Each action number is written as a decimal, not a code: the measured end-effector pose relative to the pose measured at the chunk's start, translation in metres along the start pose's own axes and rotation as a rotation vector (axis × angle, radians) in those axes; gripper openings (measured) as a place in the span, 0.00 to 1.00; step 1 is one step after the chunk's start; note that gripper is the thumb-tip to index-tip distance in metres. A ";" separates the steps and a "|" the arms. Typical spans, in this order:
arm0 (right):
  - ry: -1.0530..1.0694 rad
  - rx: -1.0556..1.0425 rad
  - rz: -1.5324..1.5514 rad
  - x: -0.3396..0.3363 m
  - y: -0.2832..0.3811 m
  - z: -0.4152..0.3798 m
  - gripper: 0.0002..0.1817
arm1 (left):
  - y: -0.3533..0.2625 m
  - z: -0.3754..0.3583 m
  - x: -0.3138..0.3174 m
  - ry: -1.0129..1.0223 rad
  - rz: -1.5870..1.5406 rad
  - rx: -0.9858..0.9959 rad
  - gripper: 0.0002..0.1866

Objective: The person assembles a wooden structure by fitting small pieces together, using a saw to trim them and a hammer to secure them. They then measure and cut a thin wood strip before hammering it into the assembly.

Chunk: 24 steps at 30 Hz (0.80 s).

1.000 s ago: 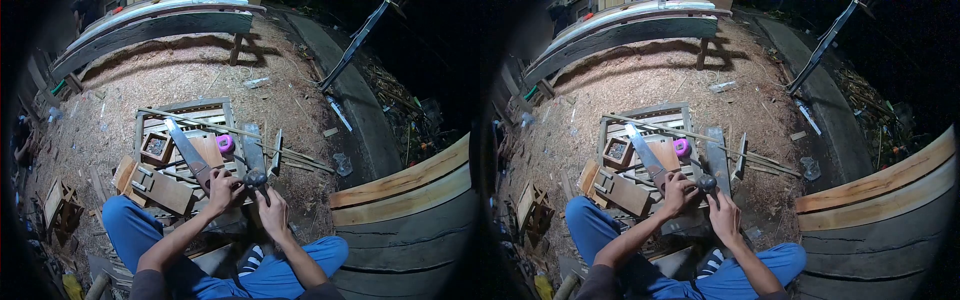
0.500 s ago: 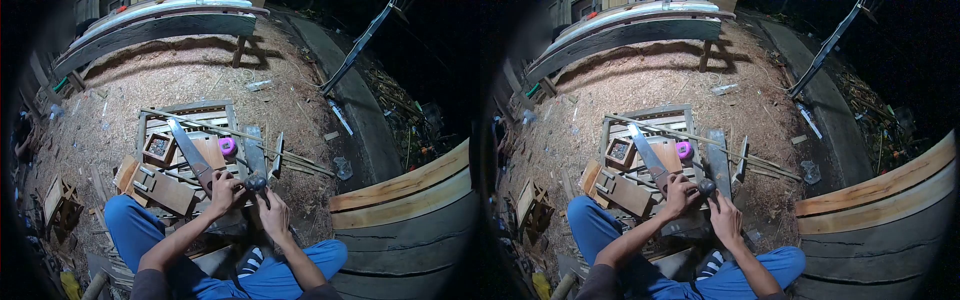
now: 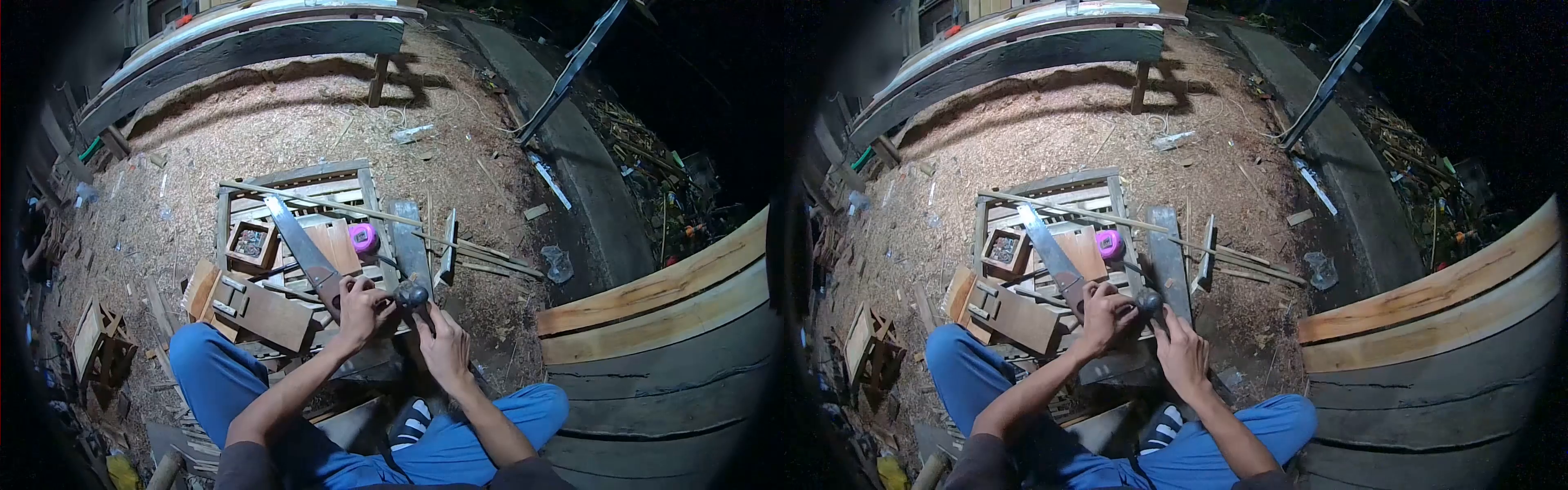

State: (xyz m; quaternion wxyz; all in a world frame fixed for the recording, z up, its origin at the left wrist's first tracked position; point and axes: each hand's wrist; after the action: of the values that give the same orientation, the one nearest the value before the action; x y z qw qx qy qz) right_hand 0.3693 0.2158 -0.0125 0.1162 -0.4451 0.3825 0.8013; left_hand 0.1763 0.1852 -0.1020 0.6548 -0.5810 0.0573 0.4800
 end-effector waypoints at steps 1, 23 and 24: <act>-0.001 0.008 -0.001 -0.002 0.002 -0.002 0.21 | -0.004 0.000 -0.004 0.046 -0.005 -0.019 0.12; -0.131 -0.052 -0.012 -0.019 0.019 0.013 0.22 | -0.001 -0.001 -0.002 0.087 0.011 -0.033 0.12; -0.154 -0.062 0.014 -0.020 0.016 0.013 0.24 | 0.002 -0.001 -0.001 0.124 0.020 -0.039 0.14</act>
State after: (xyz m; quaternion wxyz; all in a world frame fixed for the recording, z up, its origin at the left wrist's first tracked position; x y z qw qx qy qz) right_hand 0.3647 0.2173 0.0156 0.1261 -0.3828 0.3506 0.8454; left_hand 0.1747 0.1837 -0.1028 0.6339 -0.6215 0.0940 0.4506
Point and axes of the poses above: each hand's wrist, its own z-axis towards the middle knuckle, its own x-axis out of the palm, y = z × x, and after that the axes turned 13 degrees about -x, right-handed
